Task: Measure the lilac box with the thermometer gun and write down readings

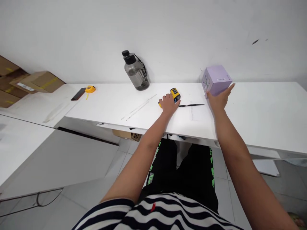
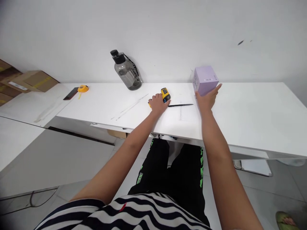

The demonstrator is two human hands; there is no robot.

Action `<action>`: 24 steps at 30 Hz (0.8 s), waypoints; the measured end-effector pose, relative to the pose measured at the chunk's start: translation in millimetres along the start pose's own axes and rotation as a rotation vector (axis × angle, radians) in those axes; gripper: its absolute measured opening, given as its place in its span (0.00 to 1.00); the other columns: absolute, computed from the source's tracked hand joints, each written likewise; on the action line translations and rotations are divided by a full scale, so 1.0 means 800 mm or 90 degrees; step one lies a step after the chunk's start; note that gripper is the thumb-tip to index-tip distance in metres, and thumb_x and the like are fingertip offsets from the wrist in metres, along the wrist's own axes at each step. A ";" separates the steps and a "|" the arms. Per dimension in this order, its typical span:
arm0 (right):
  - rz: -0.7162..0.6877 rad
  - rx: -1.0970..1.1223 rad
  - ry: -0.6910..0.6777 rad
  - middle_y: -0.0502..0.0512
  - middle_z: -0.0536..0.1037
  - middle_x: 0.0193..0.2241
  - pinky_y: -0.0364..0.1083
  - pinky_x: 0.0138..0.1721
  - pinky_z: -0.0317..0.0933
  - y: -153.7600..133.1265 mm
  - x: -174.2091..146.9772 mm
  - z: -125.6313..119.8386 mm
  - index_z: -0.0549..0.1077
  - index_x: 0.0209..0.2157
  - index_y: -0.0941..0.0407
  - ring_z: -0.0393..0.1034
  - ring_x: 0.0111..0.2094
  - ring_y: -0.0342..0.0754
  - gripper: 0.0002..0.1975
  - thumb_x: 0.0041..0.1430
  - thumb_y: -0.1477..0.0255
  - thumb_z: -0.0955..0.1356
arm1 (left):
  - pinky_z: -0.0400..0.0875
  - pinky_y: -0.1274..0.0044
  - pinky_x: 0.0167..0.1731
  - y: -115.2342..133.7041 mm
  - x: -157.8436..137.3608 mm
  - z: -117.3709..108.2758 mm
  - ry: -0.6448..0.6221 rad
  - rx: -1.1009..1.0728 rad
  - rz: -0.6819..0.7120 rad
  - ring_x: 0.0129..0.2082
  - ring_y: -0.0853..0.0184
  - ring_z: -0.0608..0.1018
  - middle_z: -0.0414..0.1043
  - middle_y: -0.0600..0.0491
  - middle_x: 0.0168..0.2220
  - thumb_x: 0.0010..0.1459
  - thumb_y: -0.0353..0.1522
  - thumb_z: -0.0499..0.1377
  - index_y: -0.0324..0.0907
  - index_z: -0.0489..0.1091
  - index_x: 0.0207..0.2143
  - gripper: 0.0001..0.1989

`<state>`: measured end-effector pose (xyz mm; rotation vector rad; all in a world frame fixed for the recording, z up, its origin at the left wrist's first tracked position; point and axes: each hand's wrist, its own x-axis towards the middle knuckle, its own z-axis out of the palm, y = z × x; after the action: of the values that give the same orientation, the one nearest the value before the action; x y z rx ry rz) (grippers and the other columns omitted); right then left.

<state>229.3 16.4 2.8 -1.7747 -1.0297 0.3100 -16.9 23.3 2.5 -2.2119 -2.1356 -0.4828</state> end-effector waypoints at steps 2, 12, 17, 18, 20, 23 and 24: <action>0.013 0.002 0.001 0.76 0.53 0.70 0.63 0.70 0.51 0.006 0.003 0.003 0.43 0.73 0.61 0.52 0.71 0.66 0.58 0.52 0.65 0.78 | 0.63 0.55 0.56 -0.001 -0.003 -0.001 0.013 -0.005 0.011 0.58 0.47 0.70 0.69 0.40 0.62 0.64 0.46 0.54 0.42 0.64 0.61 0.28; 0.105 0.341 0.033 0.68 0.63 0.63 0.56 0.57 0.67 0.015 0.028 0.007 0.48 0.66 0.54 0.69 0.60 0.52 0.37 0.59 0.65 0.67 | 0.63 0.55 0.58 -0.012 0.003 -0.028 -0.113 0.029 0.094 0.62 0.47 0.68 0.59 0.40 0.69 0.61 0.36 0.51 0.40 0.56 0.68 0.32; 0.123 0.641 -0.088 0.57 0.72 0.53 0.54 0.50 0.71 -0.001 0.010 0.000 0.65 0.50 0.49 0.73 0.51 0.51 0.24 0.57 0.51 0.65 | 0.67 0.57 0.58 -0.032 0.021 -0.046 -0.253 0.027 0.144 0.64 0.49 0.67 0.56 0.43 0.72 0.61 0.33 0.51 0.44 0.51 0.71 0.35; 0.127 0.693 -0.120 0.56 0.73 0.51 0.56 0.49 0.72 -0.004 0.005 -0.001 0.67 0.48 0.48 0.73 0.50 0.52 0.25 0.55 0.47 0.64 | 0.67 0.58 0.58 -0.036 0.023 -0.047 -0.255 0.026 0.158 0.64 0.49 0.67 0.56 0.44 0.71 0.61 0.33 0.51 0.43 0.51 0.71 0.35; 0.148 0.761 -0.166 0.55 0.74 0.50 0.60 0.47 0.72 -0.011 -0.003 -0.003 0.69 0.46 0.48 0.72 0.50 0.55 0.27 0.53 0.44 0.64 | 0.68 0.60 0.57 -0.041 0.027 -0.047 -0.244 0.013 0.179 0.63 0.49 0.68 0.59 0.43 0.70 0.61 0.33 0.52 0.41 0.54 0.70 0.34; 0.168 0.766 -0.181 0.54 0.76 0.50 0.58 0.42 0.73 -0.015 -0.010 0.001 0.71 0.46 0.48 0.73 0.49 0.56 0.27 0.53 0.44 0.62 | 0.70 0.62 0.53 -0.046 0.030 -0.045 -0.216 -0.033 0.182 0.57 0.49 0.72 0.68 0.41 0.64 0.61 0.32 0.54 0.39 0.60 0.66 0.30; 0.164 0.749 -0.178 0.54 0.76 0.49 0.56 0.41 0.73 -0.015 -0.011 0.004 0.71 0.46 0.48 0.73 0.49 0.55 0.27 0.54 0.44 0.62 | 0.70 0.63 0.52 -0.047 0.031 -0.044 -0.208 -0.050 0.177 0.55 0.49 0.74 0.70 0.41 0.61 0.61 0.32 0.54 0.39 0.62 0.64 0.28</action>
<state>215.9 13.3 9.7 -0.7744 -0.5575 1.0895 -60.9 41.4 34.3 -2.7416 -1.9118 -0.2061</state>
